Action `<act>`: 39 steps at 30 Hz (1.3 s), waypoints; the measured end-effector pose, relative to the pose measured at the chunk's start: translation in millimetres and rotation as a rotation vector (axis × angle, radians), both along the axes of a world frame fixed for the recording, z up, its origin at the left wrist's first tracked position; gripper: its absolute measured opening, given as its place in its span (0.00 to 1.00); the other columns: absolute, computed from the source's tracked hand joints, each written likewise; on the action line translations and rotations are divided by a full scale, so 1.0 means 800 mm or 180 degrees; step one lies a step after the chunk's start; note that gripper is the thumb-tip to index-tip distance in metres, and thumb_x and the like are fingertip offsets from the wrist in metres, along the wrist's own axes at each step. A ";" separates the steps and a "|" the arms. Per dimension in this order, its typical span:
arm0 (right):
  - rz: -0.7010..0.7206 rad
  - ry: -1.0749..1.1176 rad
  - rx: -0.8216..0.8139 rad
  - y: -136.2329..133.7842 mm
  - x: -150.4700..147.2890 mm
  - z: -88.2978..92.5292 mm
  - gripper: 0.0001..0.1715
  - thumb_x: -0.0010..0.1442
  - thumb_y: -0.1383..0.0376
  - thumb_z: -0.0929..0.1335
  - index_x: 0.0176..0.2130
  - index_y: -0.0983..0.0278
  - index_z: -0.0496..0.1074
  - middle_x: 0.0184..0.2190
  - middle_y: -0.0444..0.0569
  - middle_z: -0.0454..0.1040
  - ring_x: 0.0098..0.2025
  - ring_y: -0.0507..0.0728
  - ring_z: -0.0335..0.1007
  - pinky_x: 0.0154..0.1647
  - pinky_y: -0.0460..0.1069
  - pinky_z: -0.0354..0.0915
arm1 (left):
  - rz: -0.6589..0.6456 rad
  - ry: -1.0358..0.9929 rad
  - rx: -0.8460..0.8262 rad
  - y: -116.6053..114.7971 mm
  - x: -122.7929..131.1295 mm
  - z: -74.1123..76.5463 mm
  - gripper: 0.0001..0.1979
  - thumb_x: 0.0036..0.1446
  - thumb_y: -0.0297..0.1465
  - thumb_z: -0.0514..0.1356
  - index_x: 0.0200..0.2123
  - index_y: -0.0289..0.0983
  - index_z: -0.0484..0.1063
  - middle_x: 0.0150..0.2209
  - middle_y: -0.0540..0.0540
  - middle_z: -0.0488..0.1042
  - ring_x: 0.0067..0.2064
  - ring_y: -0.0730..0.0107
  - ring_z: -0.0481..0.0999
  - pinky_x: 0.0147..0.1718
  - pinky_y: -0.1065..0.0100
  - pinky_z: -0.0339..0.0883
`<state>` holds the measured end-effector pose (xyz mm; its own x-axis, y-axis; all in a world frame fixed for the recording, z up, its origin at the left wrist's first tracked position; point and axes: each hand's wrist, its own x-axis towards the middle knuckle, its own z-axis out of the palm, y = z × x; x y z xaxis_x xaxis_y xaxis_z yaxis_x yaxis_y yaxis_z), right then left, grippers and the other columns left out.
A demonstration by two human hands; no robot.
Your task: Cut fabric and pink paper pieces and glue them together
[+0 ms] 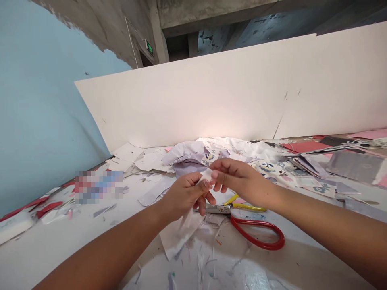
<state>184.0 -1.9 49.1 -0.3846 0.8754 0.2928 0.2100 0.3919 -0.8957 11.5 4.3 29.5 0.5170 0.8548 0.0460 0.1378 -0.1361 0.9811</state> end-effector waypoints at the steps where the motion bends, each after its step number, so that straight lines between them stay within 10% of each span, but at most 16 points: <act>1: -0.0003 -0.0022 -0.0009 -0.003 -0.002 -0.003 0.09 0.53 0.59 0.65 0.30 0.63 0.66 0.23 0.43 0.68 0.26 0.50 0.65 0.27 0.45 0.63 | -0.0017 0.0031 0.0032 -0.001 0.000 0.000 0.17 0.50 0.44 0.54 0.28 0.35 0.62 0.23 0.50 0.74 0.15 0.81 0.67 0.16 0.76 0.51; 21: -0.0449 0.0469 -0.0366 0.010 0.000 -0.003 0.09 0.53 0.60 0.62 0.27 0.62 0.64 0.26 0.44 0.67 0.27 0.51 0.66 0.24 0.45 0.60 | 0.0145 -0.0086 -0.0066 -0.006 -0.001 -0.007 0.15 0.53 0.43 0.52 0.28 0.36 0.62 0.22 0.51 0.74 0.13 0.82 0.66 0.15 0.77 0.50; 30: -0.0506 -0.3077 -0.0155 -0.020 0.066 -0.041 0.11 0.42 0.65 0.66 0.31 0.60 0.69 0.32 0.50 0.70 0.30 0.60 0.66 0.22 0.48 0.56 | 0.0294 -0.0162 -0.0174 -0.012 0.001 -0.001 0.16 0.52 0.43 0.53 0.29 0.35 0.63 0.22 0.50 0.75 0.13 0.82 0.66 0.15 0.76 0.51; 39: -0.0500 -0.3404 0.0043 -0.027 0.058 -0.044 0.10 0.39 0.66 0.66 0.27 0.62 0.63 0.30 0.49 0.67 0.30 0.57 0.64 0.22 0.47 0.55 | 0.0479 -0.0261 -0.0108 -0.009 -0.004 0.005 0.15 0.52 0.43 0.54 0.28 0.35 0.64 0.21 0.51 0.74 0.13 0.82 0.65 0.15 0.77 0.51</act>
